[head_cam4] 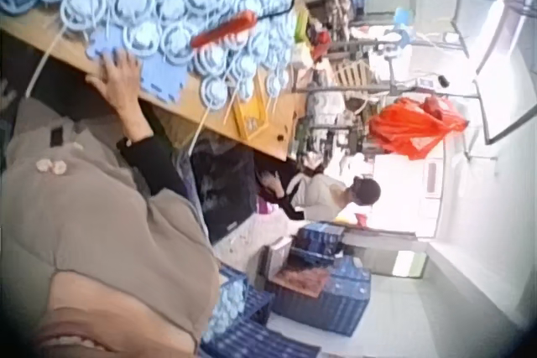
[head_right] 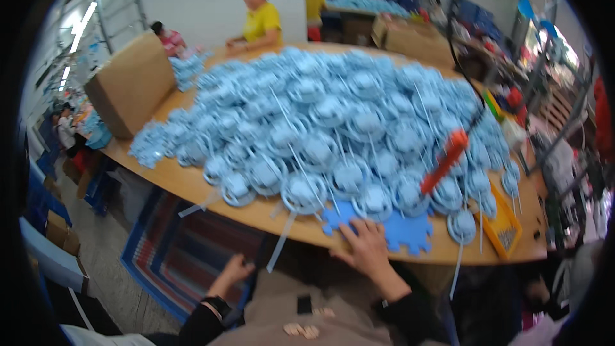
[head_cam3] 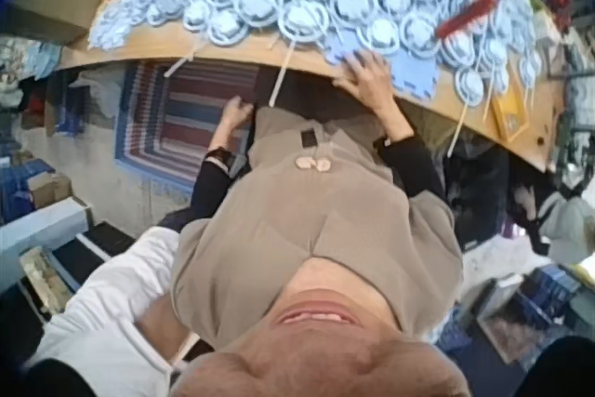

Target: Assembling blue plastic components using hands and an electric screwdriver.

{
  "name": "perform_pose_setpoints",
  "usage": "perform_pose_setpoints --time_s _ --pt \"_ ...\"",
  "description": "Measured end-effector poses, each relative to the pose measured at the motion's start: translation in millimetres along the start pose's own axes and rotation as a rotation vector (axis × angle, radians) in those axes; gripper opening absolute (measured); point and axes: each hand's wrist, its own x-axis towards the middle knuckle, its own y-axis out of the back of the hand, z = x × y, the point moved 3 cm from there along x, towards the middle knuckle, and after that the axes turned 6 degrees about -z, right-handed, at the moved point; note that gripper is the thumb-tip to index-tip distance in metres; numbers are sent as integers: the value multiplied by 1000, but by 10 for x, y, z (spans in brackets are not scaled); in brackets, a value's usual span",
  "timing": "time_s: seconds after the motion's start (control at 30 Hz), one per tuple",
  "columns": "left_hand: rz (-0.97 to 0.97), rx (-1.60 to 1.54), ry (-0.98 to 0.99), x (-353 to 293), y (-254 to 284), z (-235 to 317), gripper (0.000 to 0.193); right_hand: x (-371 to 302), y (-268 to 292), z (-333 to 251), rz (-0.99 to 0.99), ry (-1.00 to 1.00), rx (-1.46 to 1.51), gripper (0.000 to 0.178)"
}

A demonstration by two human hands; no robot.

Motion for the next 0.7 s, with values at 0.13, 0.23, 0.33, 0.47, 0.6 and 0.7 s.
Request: perform_pose_setpoints --time_s 0.13,0.23,0.33,0.47,0.6,0.7 --pt "55 -128 -204 -649 369 881 51 -34 0 69 24 -21 31 59" --pt "-3 -142 -418 -797 342 1055 51 -104 27 130 46 -58 0 58" --pt "-177 -142 -380 -1156 484 1352 40 -114 -21 98 65 9 64 55" --pt "-562 -104 -298 -1459 756 1932 21 -206 -19 156 21 -14 132 57" --pt "-667 -262 -604 -1870 1273 2544 12 -84 177 253 105 -63 162 62" --pt "-55 -240 -984 -1724 1628 2932 29 236 344 488 167 -82 10 78"
